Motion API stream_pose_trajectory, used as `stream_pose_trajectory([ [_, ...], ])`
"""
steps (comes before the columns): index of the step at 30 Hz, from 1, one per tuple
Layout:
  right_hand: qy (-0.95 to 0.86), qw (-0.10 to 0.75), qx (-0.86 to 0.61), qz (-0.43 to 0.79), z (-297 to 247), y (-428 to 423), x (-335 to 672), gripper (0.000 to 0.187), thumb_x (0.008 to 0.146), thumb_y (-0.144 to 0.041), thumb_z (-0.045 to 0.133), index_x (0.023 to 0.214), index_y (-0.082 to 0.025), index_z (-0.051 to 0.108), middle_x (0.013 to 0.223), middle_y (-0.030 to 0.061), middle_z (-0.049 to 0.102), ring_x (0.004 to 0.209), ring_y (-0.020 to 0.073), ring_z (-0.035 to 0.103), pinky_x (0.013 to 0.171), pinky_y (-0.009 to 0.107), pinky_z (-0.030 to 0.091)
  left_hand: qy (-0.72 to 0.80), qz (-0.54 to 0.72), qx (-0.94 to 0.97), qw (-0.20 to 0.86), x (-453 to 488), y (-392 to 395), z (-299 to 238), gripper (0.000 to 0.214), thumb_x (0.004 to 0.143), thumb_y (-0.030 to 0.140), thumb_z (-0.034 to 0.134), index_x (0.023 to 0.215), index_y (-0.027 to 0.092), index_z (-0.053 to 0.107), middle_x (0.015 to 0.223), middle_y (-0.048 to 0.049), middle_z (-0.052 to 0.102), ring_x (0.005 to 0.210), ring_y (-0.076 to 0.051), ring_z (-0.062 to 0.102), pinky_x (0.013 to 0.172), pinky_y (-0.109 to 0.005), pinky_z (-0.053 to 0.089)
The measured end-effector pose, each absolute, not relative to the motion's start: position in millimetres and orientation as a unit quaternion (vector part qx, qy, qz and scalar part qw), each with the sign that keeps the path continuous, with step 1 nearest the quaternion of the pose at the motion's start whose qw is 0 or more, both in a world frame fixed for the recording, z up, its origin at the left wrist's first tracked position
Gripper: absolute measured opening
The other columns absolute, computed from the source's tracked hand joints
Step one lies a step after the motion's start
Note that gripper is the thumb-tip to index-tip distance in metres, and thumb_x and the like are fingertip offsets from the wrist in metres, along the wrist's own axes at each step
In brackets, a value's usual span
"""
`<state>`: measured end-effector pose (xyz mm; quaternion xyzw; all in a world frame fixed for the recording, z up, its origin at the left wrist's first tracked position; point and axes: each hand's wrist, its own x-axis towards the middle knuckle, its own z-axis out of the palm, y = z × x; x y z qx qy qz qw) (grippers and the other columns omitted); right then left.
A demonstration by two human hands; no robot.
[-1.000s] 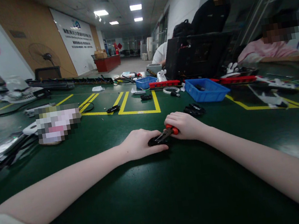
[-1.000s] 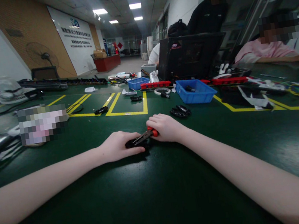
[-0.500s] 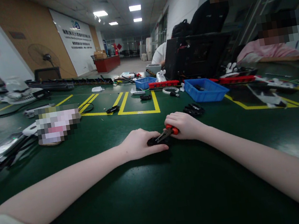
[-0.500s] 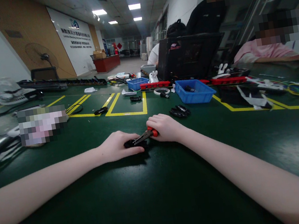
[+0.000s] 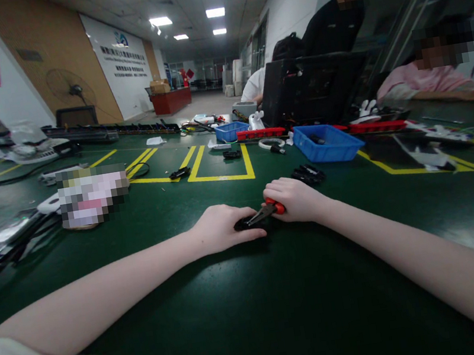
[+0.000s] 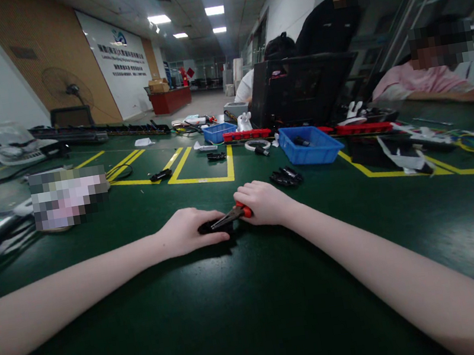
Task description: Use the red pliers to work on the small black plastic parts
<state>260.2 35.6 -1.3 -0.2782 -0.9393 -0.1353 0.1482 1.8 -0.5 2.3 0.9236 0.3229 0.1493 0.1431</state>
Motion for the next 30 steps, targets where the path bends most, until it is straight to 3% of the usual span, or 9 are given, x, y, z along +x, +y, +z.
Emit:
stream_pose_trajectory([
  [11,-0.935,0.155,-0.292,-0.129,-1.4,35.1,259.9,0.004,0.086,-0.024,0.059,0.084,-0.021,0.057,0.08,0.007,0.064,0.075,0.0213,0.057,0.071,0.034,0.04,0.338,0.159,0.911,0.176,2.1,-1.7,5.9,0.043,0.099,0.058,0.059,0.121,0.024,0.072,0.09,-0.0017,0.076,0.071,-0.017,0.066,0.063,-0.025,0.038],
  [23,-0.934,0.171,-0.29,-0.123,-2.7,36.0,260.3,0.005,0.086,-0.025,0.059,0.084,-0.021,0.057,0.08,0.0068,0.063,0.075,0.0213,0.056,0.071,0.034,0.04,0.349,0.15,0.903,0.2,1.2,-1.3,6.9,0.053,0.098,0.067,0.054,0.107,0.02,0.075,0.067,0.001,0.065,0.056,-0.014,0.056,0.057,-0.025,0.031],
  [30,-0.936,0.166,-0.282,-0.131,-3.1,37.4,260.9,0.005,0.086,-0.025,0.058,0.084,-0.021,0.057,0.08,0.0068,0.063,0.075,0.0211,0.055,0.071,0.034,0.039,0.337,0.169,0.903,0.204,1.0,-1.1,6.8,0.046,0.098,0.062,0.059,0.119,0.022,0.072,0.079,0.0003,0.071,0.065,-0.015,0.061,0.06,-0.024,0.034],
])
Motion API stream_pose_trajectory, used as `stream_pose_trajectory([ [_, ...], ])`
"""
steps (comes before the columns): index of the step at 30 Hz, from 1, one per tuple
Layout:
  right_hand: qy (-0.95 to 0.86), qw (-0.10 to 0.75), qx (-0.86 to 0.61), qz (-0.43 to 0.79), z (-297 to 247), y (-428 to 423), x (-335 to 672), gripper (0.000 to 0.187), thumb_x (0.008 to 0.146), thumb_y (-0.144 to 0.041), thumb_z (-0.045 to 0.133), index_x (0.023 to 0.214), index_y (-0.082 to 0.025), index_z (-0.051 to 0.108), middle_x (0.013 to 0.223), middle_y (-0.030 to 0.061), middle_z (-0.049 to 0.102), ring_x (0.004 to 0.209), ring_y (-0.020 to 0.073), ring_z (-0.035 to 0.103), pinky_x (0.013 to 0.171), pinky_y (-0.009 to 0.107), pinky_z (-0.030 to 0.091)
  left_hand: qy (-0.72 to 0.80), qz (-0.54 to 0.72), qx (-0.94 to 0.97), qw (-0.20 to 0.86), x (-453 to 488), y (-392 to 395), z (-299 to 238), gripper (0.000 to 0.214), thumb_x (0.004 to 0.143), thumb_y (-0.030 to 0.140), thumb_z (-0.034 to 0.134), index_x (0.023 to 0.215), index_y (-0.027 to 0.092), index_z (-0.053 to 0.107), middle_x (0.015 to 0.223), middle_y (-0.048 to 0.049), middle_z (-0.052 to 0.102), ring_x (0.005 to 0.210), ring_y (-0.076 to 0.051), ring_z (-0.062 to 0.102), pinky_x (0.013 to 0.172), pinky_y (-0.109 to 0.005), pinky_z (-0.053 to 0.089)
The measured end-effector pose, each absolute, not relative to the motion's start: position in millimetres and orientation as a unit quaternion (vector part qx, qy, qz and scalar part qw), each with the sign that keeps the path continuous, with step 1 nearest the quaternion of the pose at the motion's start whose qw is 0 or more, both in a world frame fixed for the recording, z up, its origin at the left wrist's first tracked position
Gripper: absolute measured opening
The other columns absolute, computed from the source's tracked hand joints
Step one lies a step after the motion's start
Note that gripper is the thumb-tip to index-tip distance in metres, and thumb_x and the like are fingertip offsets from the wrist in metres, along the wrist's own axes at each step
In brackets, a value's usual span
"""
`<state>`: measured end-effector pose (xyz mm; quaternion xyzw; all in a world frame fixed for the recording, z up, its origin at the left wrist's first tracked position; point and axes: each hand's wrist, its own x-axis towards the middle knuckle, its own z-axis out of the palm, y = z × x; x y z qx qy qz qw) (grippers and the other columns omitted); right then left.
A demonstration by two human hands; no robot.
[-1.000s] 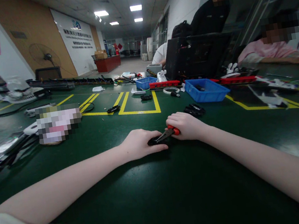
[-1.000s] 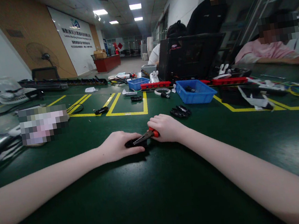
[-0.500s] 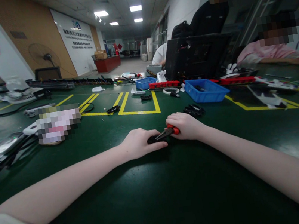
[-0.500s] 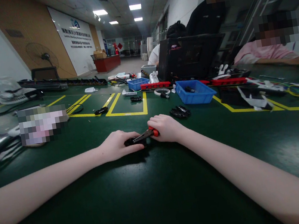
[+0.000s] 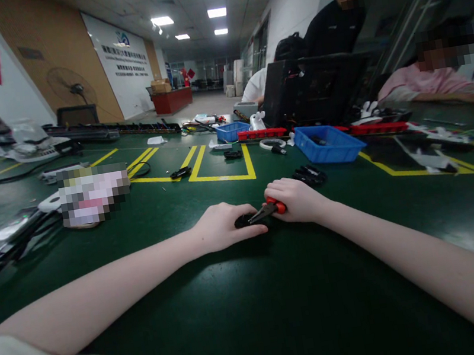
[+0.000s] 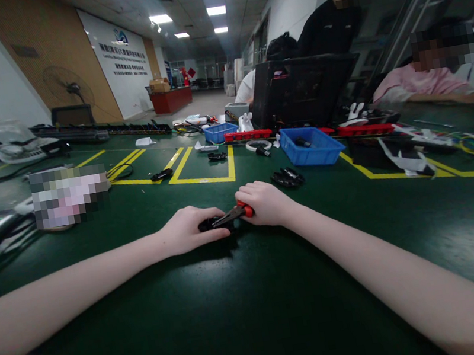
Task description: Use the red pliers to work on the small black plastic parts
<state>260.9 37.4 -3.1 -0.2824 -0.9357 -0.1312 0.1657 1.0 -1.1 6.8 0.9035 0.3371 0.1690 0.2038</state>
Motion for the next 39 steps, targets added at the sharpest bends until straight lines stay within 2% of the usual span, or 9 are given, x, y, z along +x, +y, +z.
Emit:
stream_pose_trajectory([
  [8,-0.938,0.156,-0.279,-0.132,-1.0,35.8,260.1,0.002,0.084,-0.022,0.06,0.084,-0.02,0.06,0.081,0.0079,0.065,0.076,0.0224,0.056,0.07,0.035,0.04,0.328,0.173,0.903,0.217,1.4,-1.9,8.5,0.043,0.098,0.058,0.061,0.121,0.023,0.071,0.091,-0.0008,0.075,0.072,-0.016,0.064,0.063,-0.025,0.038],
  [25,-0.938,0.173,-0.275,-0.123,-3.7,37.5,259.7,0.005,0.087,-0.024,0.058,0.087,-0.02,0.061,0.083,0.0083,0.066,0.078,0.0224,0.057,0.072,0.035,0.042,0.301,0.145,0.928,0.168,2.7,-1.4,7.0,0.042,0.099,0.06,0.058,0.107,0.02,0.069,0.081,-0.0007,0.07,0.067,-0.016,0.061,0.061,-0.026,0.034],
  [39,-0.937,0.169,-0.281,-0.12,-3.0,37.2,260.4,0.005,0.086,-0.024,0.059,0.083,-0.022,0.057,0.081,0.0071,0.065,0.076,0.0215,0.057,0.071,0.034,0.042,0.312,0.152,0.914,0.211,2.3,-1.1,7.6,0.041,0.099,0.058,0.059,0.112,0.021,0.07,0.081,-0.0006,0.07,0.065,-0.015,0.06,0.06,-0.025,0.034],
])
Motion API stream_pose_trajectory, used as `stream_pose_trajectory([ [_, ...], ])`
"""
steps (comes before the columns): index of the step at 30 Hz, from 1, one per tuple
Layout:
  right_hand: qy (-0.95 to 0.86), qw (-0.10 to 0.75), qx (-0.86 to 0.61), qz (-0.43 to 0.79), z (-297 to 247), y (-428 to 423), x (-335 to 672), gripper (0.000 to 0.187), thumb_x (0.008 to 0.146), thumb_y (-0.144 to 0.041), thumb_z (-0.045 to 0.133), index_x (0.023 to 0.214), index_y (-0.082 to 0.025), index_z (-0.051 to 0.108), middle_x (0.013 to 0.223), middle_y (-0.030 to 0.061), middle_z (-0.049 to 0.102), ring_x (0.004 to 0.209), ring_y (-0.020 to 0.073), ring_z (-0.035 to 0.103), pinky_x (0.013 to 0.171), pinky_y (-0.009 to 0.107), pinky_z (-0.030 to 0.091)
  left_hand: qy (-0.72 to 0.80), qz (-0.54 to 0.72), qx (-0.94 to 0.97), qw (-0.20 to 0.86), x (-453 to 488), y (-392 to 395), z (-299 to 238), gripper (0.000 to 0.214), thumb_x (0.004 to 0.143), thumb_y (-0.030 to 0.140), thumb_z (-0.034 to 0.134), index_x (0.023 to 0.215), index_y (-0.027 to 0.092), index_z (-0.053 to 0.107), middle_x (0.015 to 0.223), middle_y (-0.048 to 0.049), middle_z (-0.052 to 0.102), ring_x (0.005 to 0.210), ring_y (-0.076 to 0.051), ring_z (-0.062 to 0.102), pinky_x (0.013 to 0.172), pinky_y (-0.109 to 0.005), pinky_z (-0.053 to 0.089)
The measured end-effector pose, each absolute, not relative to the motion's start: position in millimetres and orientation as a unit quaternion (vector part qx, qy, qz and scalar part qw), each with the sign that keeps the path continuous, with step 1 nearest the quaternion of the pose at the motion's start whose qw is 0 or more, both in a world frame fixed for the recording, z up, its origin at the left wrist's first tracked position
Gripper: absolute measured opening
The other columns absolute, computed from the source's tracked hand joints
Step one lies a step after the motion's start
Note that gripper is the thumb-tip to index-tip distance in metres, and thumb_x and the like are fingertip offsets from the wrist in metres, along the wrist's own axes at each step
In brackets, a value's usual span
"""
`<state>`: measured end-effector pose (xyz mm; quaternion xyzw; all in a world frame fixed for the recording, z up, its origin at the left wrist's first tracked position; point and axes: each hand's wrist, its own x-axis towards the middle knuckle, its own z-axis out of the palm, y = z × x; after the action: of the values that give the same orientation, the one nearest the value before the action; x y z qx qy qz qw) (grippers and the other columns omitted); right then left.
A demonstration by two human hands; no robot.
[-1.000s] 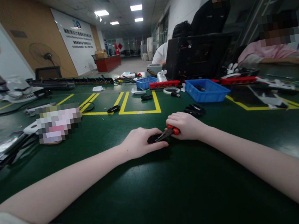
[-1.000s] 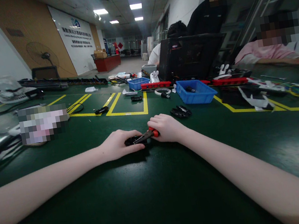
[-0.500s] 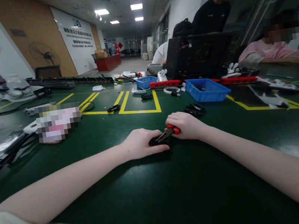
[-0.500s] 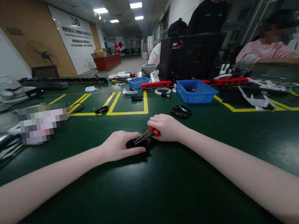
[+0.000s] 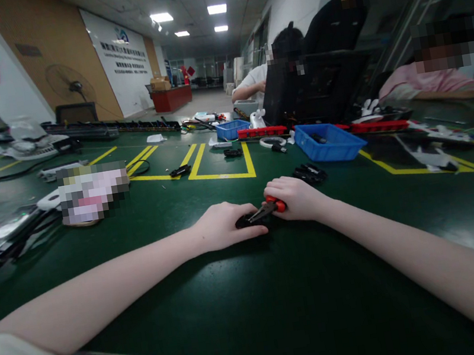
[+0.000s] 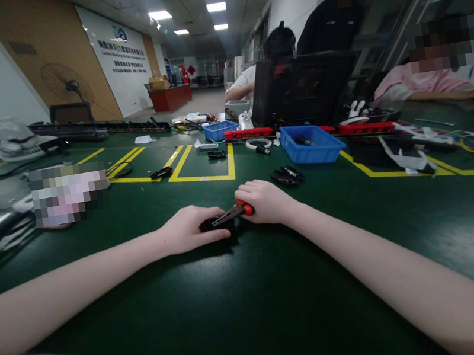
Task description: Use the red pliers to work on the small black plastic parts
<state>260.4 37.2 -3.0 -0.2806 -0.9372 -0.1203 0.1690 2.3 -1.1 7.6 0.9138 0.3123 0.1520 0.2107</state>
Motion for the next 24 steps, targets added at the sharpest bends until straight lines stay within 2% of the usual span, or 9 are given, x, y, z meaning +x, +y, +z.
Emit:
stream_pose_trajectory([
  [6,-0.936,0.167,-0.286,-0.117,-2.4,37.2,260.6,0.005,0.085,-0.024,0.06,0.083,-0.021,0.056,0.081,0.0074,0.065,0.076,0.0218,0.058,0.072,0.035,0.042,0.324,0.159,0.904,0.23,1.5,0.8,6.6,0.044,0.098,0.06,0.06,0.114,0.021,0.071,0.084,-0.0011,0.072,0.068,-0.016,0.061,0.061,-0.025,0.035],
  [11,-0.933,0.171,-0.294,-0.113,-2.4,36.1,260.2,0.005,0.085,-0.024,0.06,0.083,-0.022,0.056,0.08,0.0065,0.064,0.075,0.0212,0.058,0.071,0.034,0.042,0.337,0.167,0.894,0.245,1.3,0.3,7.6,0.043,0.098,0.06,0.06,0.119,0.023,0.07,0.096,-0.0017,0.075,0.078,-0.018,0.065,0.066,-0.027,0.039],
  [14,-0.933,0.172,-0.296,-0.112,-2.6,35.8,260.1,0.004,0.085,-0.024,0.06,0.084,-0.022,0.057,0.08,0.0065,0.064,0.075,0.0215,0.058,0.071,0.034,0.041,0.344,0.163,0.891,0.247,1.7,-0.7,9.3,0.044,0.098,0.06,0.06,0.12,0.024,0.07,0.097,-0.0013,0.075,0.079,-0.018,0.066,0.066,-0.027,0.04],
  [24,-0.936,0.163,-0.29,-0.118,-1.2,35.8,259.9,0.005,0.086,-0.025,0.06,0.084,-0.021,0.058,0.081,0.0076,0.064,0.076,0.022,0.057,0.071,0.034,0.041,0.35,0.181,0.904,0.168,2.2,-0.9,4.4,0.044,0.098,0.059,0.062,0.124,0.025,0.068,0.1,-0.0041,0.071,0.089,-0.022,0.065,0.071,-0.029,0.042],
])
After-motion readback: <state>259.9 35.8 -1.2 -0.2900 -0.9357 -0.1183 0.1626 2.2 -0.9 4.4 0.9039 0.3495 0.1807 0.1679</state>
